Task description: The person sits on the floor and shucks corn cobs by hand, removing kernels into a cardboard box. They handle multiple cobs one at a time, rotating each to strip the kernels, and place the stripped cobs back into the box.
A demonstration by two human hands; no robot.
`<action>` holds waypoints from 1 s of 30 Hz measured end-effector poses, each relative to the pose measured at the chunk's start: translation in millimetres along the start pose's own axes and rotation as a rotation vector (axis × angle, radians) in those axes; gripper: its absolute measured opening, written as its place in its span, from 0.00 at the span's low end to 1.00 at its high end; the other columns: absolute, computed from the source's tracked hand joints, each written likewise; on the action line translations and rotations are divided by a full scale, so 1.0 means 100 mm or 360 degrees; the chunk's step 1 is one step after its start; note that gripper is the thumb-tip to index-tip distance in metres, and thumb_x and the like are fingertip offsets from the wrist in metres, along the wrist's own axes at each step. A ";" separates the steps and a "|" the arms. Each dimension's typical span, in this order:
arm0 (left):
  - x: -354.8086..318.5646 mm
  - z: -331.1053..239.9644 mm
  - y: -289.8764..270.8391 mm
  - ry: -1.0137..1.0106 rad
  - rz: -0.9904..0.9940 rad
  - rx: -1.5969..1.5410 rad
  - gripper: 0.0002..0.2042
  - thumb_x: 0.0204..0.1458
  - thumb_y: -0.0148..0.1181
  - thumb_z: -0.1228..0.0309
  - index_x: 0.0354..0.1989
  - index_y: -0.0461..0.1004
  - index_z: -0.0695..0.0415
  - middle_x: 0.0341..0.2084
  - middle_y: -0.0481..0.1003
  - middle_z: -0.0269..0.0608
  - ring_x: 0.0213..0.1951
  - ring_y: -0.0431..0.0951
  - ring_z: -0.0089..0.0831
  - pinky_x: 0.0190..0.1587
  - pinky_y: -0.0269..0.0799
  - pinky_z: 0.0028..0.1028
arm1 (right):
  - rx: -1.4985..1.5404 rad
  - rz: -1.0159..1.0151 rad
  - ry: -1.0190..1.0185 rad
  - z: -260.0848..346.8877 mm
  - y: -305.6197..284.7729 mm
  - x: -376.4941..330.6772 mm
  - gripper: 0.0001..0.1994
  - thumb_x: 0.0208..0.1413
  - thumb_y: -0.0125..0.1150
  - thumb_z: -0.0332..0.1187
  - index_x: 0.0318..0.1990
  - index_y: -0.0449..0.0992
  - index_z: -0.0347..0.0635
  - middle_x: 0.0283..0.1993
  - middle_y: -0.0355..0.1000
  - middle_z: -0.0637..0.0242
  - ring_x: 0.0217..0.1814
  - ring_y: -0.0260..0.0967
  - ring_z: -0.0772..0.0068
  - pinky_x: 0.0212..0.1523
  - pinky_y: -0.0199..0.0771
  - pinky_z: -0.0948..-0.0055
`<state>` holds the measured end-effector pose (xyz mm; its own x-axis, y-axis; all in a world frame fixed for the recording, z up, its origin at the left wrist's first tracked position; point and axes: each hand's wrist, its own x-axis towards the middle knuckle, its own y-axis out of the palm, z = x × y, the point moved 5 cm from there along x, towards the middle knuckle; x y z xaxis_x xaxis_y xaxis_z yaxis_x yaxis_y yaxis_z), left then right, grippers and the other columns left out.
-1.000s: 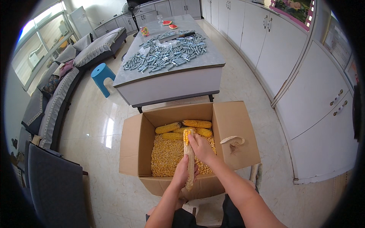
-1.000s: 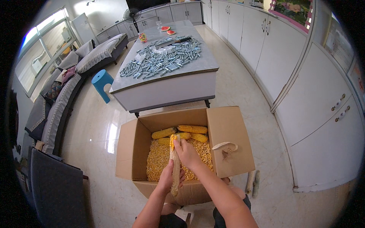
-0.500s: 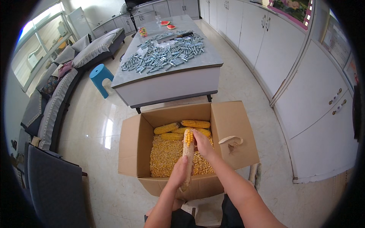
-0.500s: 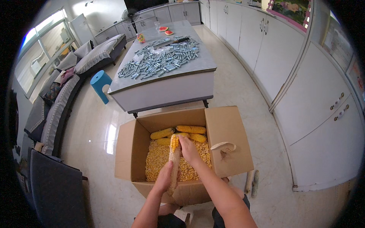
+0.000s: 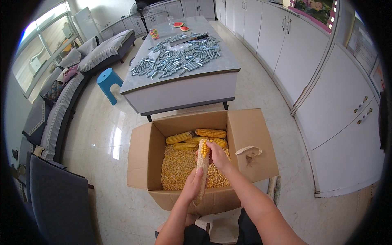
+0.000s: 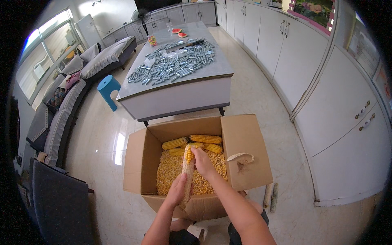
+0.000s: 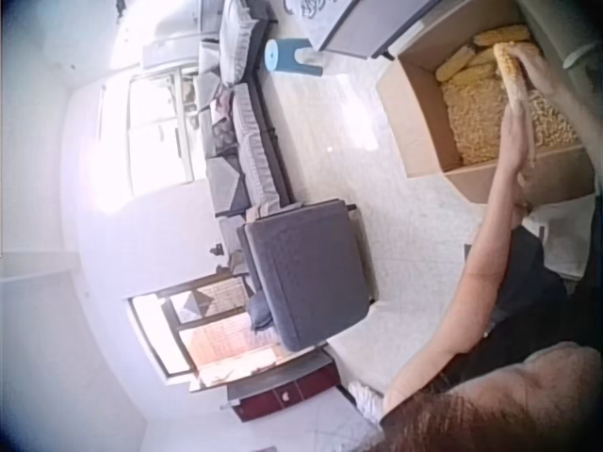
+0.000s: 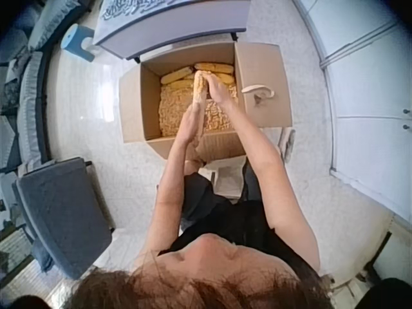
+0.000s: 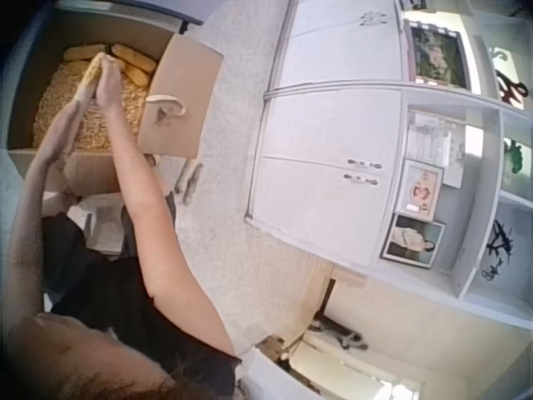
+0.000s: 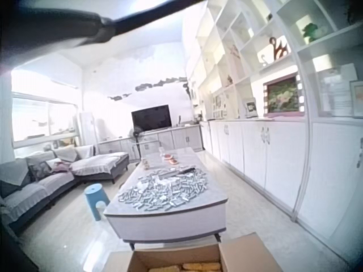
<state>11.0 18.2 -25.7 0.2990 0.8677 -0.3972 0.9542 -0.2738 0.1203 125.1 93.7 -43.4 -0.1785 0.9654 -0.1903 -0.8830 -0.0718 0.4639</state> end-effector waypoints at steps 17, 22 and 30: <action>0.01 0.05 -0.06 -0.0038 0.0033 0.0001 0.20 0.57 0.38 0.50 0.39 0.63 0.56 0.22 0.67 0.35 0.19 0.67 0.23 0.19 0.65 0.23 | 0.0287 -0.0042 0.0199 0.08 0.04 -0.04 0.16 0.59 0.37 0.42 0.44 0.66 0.41 0.36 0.71 0.63 0.37 0.72 0.66 0.35 0.74 0.68; -0.03 -0.01 -0.06 -0.0109 0.0061 0.0048 0.19 0.58 0.38 0.53 0.40 0.63 0.58 0.23 0.66 0.34 0.23 0.67 0.22 0.25 0.65 0.22 | 0.0344 -0.0022 0.0180 0.09 0.03 -0.04 0.14 0.57 0.45 0.44 0.40 0.65 0.43 0.35 0.71 0.64 0.34 0.73 0.68 0.30 0.76 0.68; -0.03 -0.02 -0.04 0.0043 0.0000 0.0247 0.17 0.59 0.40 0.57 0.38 0.65 0.61 0.24 0.67 0.34 0.25 0.66 0.23 0.27 0.64 0.24 | 0.0264 -0.0077 0.0203 0.05 -0.01 -0.04 0.16 0.56 0.45 0.46 0.35 0.64 0.41 0.31 0.69 0.64 0.30 0.73 0.69 0.27 0.77 0.71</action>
<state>6.0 17.8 -23.0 0.3008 0.8779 -0.3725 0.9428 -0.3326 -0.0224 129.1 91.5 -39.2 -0.2005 0.9263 -0.3189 -0.8100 0.0263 0.5858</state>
